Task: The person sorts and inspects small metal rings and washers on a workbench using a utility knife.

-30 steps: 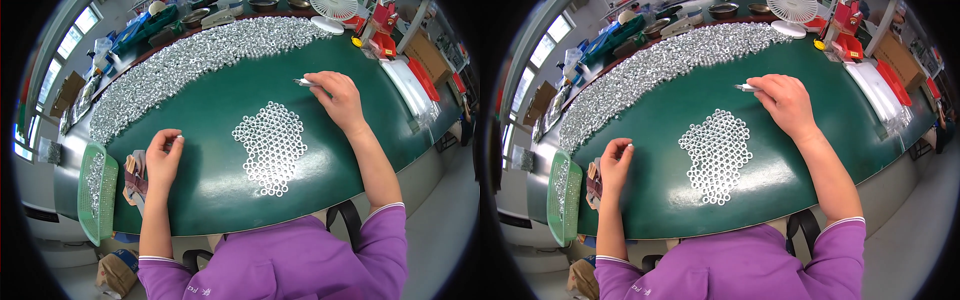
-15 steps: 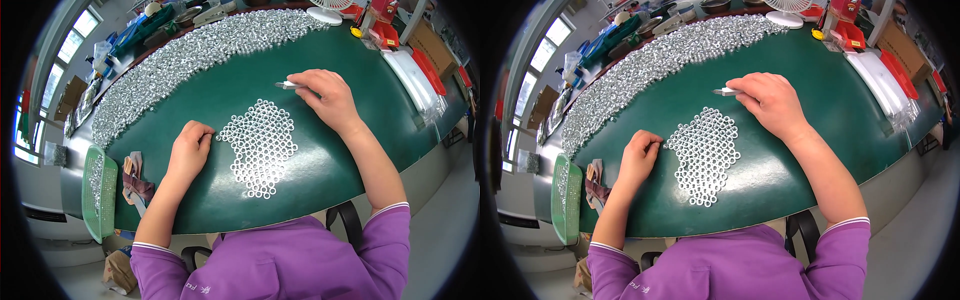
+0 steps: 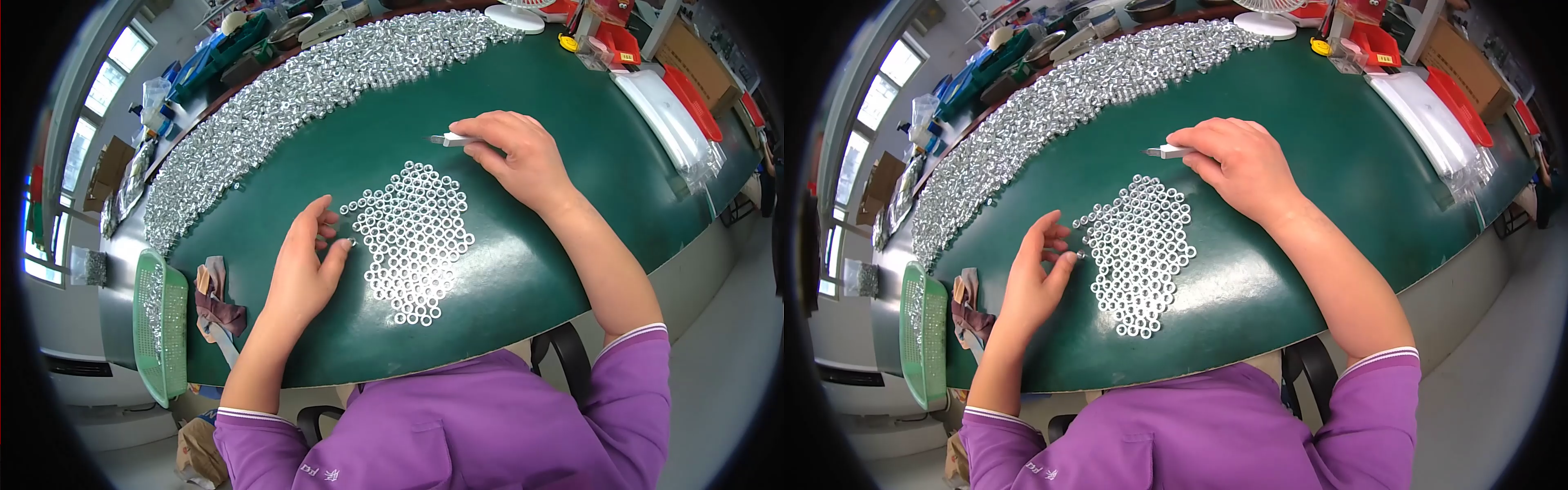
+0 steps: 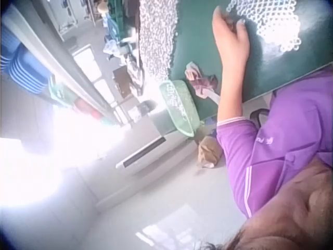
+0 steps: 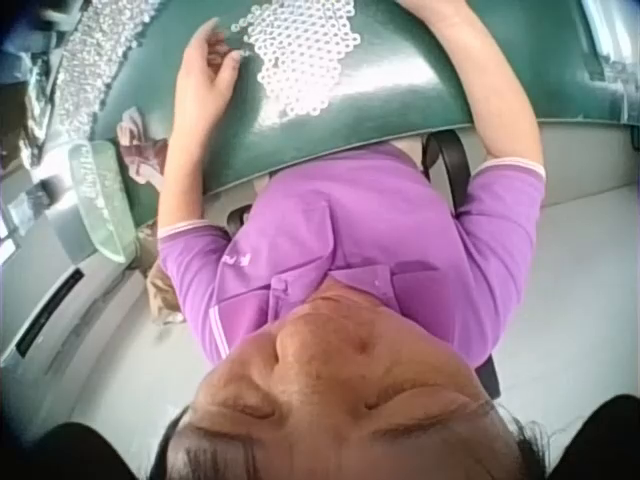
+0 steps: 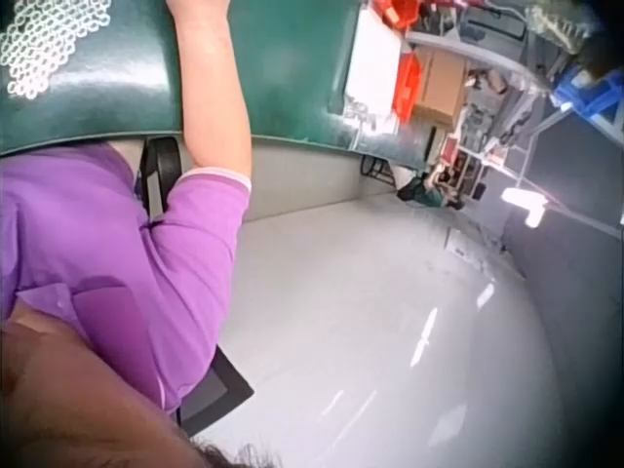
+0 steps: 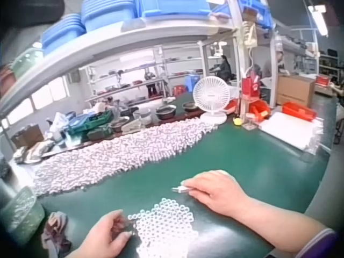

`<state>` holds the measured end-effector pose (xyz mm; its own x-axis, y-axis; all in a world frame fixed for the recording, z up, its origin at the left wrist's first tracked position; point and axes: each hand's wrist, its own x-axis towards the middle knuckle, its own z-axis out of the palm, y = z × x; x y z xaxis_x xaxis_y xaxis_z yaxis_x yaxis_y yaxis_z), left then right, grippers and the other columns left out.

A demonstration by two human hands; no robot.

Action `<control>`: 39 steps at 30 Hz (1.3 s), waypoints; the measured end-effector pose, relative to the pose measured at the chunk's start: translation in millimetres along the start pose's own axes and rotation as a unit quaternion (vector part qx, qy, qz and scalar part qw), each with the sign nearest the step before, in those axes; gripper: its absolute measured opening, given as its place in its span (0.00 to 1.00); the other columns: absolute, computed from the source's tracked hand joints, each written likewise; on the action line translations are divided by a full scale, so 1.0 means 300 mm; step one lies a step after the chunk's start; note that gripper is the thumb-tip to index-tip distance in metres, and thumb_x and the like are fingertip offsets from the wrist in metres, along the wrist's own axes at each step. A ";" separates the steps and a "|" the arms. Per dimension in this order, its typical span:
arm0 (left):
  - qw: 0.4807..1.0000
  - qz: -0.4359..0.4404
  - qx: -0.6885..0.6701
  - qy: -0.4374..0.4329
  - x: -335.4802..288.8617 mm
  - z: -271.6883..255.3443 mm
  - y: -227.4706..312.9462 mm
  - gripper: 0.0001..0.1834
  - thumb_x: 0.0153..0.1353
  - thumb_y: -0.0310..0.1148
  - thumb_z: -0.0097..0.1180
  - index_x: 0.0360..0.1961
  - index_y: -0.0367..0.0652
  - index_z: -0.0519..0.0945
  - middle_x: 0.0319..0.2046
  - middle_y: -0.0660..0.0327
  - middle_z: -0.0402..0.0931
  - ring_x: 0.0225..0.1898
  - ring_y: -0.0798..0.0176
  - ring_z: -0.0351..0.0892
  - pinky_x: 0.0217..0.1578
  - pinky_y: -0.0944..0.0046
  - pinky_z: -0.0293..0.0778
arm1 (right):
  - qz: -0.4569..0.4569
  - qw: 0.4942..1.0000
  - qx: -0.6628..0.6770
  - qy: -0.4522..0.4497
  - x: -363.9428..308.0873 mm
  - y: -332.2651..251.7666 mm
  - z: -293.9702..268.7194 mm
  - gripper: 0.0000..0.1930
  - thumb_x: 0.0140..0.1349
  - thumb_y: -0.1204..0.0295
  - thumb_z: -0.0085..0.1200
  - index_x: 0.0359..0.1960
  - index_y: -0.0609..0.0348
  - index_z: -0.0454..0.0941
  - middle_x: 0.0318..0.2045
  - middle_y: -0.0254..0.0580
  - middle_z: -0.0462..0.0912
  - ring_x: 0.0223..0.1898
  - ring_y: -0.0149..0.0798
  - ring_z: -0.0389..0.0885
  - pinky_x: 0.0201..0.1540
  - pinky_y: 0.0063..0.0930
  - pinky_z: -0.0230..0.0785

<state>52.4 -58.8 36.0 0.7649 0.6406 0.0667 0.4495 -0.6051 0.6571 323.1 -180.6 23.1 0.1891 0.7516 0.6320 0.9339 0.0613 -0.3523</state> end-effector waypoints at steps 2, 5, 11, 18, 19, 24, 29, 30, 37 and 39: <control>0.997 0.067 0.023 0.009 -0.042 -0.005 0.001 0.47 0.43 0.31 0.68 0.62 0.35 0.54 0.58 0.47 0.58 0.58 0.49 0.62 0.57 0.55 0.61 | 0.003 1.000 -0.002 -0.001 -0.001 0.001 0.000 0.11 0.52 0.73 0.58 0.39 0.49 0.79 0.34 0.32 0.81 0.38 0.37 0.78 0.43 0.30 0.67; 0.987 0.143 0.069 -0.032 -0.113 0.029 0.015 0.67 0.31 0.41 0.76 0.66 0.37 0.41 0.63 0.42 0.47 0.64 0.41 0.50 0.62 0.50 0.52 | 0.004 1.000 0.002 -0.004 0.000 -0.002 0.008 0.11 0.52 0.73 0.58 0.39 0.50 0.79 0.34 0.32 0.81 0.38 0.37 0.78 0.43 0.31 0.67; 0.991 0.106 0.084 -0.024 -0.076 0.069 -0.037 0.71 0.28 0.43 0.76 0.66 0.37 0.37 0.64 0.42 0.44 0.65 0.41 0.47 0.63 0.48 0.50 | -0.017 1.000 0.006 -0.008 -0.002 -0.011 0.013 0.11 0.51 0.74 0.58 0.39 0.51 0.79 0.33 0.34 0.81 0.37 0.38 0.78 0.41 0.31 0.68; 0.992 0.114 0.023 -0.039 0.066 0.042 -0.086 0.66 0.32 0.38 0.75 0.67 0.40 0.39 0.57 0.49 0.63 0.61 0.48 0.58 0.61 0.53 0.55 | 0.001 1.000 0.018 -0.007 -0.009 0.005 0.024 0.10 0.53 0.71 0.56 0.39 0.48 0.78 0.30 0.30 0.79 0.34 0.38 0.76 0.41 0.32 0.66; 0.993 0.105 -0.005 -0.053 0.075 0.040 -0.092 0.65 0.33 0.36 0.74 0.67 0.41 0.40 0.56 0.50 0.64 0.60 0.49 0.60 0.61 0.54 0.56 | 0.005 1.000 0.018 -0.009 -0.009 0.006 0.024 0.10 0.53 0.71 0.56 0.39 0.49 0.78 0.30 0.30 0.79 0.34 0.38 0.76 0.40 0.32 0.67; 0.989 0.118 -0.067 -0.058 0.042 0.039 -0.077 0.61 0.36 0.36 0.73 0.67 0.41 0.44 0.57 0.49 0.62 0.57 0.50 0.64 0.58 0.54 0.59 | 0.010 1.000 0.022 -0.009 -0.007 0.016 0.023 0.10 0.54 0.71 0.55 0.39 0.48 0.78 0.31 0.31 0.79 0.34 0.39 0.77 0.40 0.33 0.67; 0.961 0.182 0.209 0.004 0.084 0.033 -0.050 0.59 0.33 0.53 0.70 0.64 0.37 0.52 0.55 0.48 0.63 0.55 0.47 0.65 0.56 0.54 0.61 | 0.009 1.000 0.022 -0.008 -0.006 0.016 0.029 0.10 0.53 0.71 0.55 0.39 0.48 0.78 0.31 0.31 0.79 0.35 0.39 0.77 0.40 0.33 0.67; 0.949 0.195 0.249 0.012 0.100 0.036 -0.048 0.59 0.32 0.59 0.67 0.62 0.35 0.56 0.54 0.48 0.64 0.54 0.46 0.65 0.56 0.54 0.61 | 0.006 1.000 0.016 -0.006 -0.008 0.016 0.030 0.10 0.53 0.71 0.55 0.39 0.48 0.78 0.31 0.31 0.79 0.35 0.39 0.77 0.40 0.33 0.67; 0.940 0.206 0.258 -0.081 0.149 0.029 -0.040 0.46 0.36 0.67 0.58 0.49 0.39 0.71 0.44 0.55 0.69 0.47 0.51 0.70 0.40 0.55 0.73 | 0.028 0.999 0.022 -0.010 -0.007 0.023 0.018 0.11 0.53 0.71 0.56 0.39 0.48 0.78 0.30 0.31 0.79 0.35 0.40 0.77 0.39 0.33 0.67; 0.938 0.210 0.263 -0.080 0.130 0.027 -0.035 0.42 0.40 0.63 0.59 0.47 0.39 0.71 0.43 0.55 0.69 0.47 0.51 0.71 0.38 0.56 0.73 | 0.030 0.999 0.023 -0.011 -0.008 0.025 0.016 0.11 0.53 0.71 0.56 0.39 0.48 0.78 0.30 0.32 0.79 0.35 0.40 0.77 0.39 0.33 0.68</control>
<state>81.1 -31.3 25.6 0.9659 0.2402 0.0961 0.2268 -0.9649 0.1327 328.1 -178.7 15.7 0.2381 0.7687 0.5936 0.9059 0.0446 -0.4210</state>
